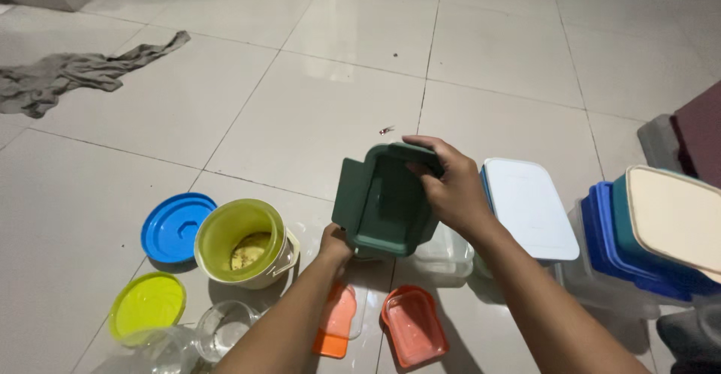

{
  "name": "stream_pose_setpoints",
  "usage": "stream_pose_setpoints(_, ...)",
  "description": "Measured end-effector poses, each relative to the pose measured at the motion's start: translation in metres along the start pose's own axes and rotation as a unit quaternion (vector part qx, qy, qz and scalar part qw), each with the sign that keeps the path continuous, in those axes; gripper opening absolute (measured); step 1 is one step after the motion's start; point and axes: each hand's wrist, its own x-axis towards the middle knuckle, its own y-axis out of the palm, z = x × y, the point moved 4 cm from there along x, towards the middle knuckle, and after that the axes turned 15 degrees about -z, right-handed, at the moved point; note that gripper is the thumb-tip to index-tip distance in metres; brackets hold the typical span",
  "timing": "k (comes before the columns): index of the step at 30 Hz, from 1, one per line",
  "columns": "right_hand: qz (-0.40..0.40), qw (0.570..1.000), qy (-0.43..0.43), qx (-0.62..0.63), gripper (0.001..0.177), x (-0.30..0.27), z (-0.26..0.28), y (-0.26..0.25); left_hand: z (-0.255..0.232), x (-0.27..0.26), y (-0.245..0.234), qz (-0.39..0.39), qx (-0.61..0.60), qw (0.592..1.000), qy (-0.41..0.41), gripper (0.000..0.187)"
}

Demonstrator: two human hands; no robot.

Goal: The person opens and closes several plastic containers and food storage boxes on the floor, separating lids from bases and stacking them. They handle multiple containers of different colors and sizes, placing lids and bases in separate piles.

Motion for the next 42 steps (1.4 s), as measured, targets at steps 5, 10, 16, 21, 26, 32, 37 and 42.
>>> stream_pose_setpoints(5,0.005,0.993,-0.116,-0.012,0.038,-0.004,0.018,0.009,-0.028,-0.014,-0.014,-0.022,0.037,0.999,-0.003,0.018)
stream_pose_setpoints(10,0.024,0.984,-0.176,0.004,0.054,-0.024,0.042,0.009,-0.075,-0.037,-0.051,0.008,-0.016,0.993,-0.12,0.026)
stream_pose_setpoints(16,0.02,0.946,-0.323,-0.038,0.052,-0.099,0.072,0.006,-0.121,-0.094,-0.099,0.117,-0.108,0.934,-0.321,0.049)
stream_pose_setpoints(21,0.092,0.903,-0.418,-0.041,0.042,-0.2,0.083,0.019,-0.142,-0.12,-0.139,0.25,0.008,0.936,-0.248,0.067)
stream_pose_setpoints(26,0.25,0.865,-0.431,-0.061,0.057,-0.272,0.053,0.039,-0.133,-0.146,-0.146,0.18,0.304,0.93,-0.102,0.035)
stream_pose_setpoints(32,0.315,0.837,-0.439,-0.093,0.046,-0.319,0.013,0.065,-0.115,-0.168,-0.137,0.106,0.384,0.914,-0.079,0.045)
stream_pose_setpoints(37,0.337,0.827,-0.431,-0.131,0.038,-0.333,-0.018,0.078,-0.089,-0.147,-0.126,0.099,0.489,0.863,0.085,0.058)
stream_pose_setpoints(42,0.36,0.819,-0.415,-0.166,0.033,-0.327,-0.046,0.081,-0.054,-0.121,-0.103,0.093,0.441,0.892,0.045,0.063)
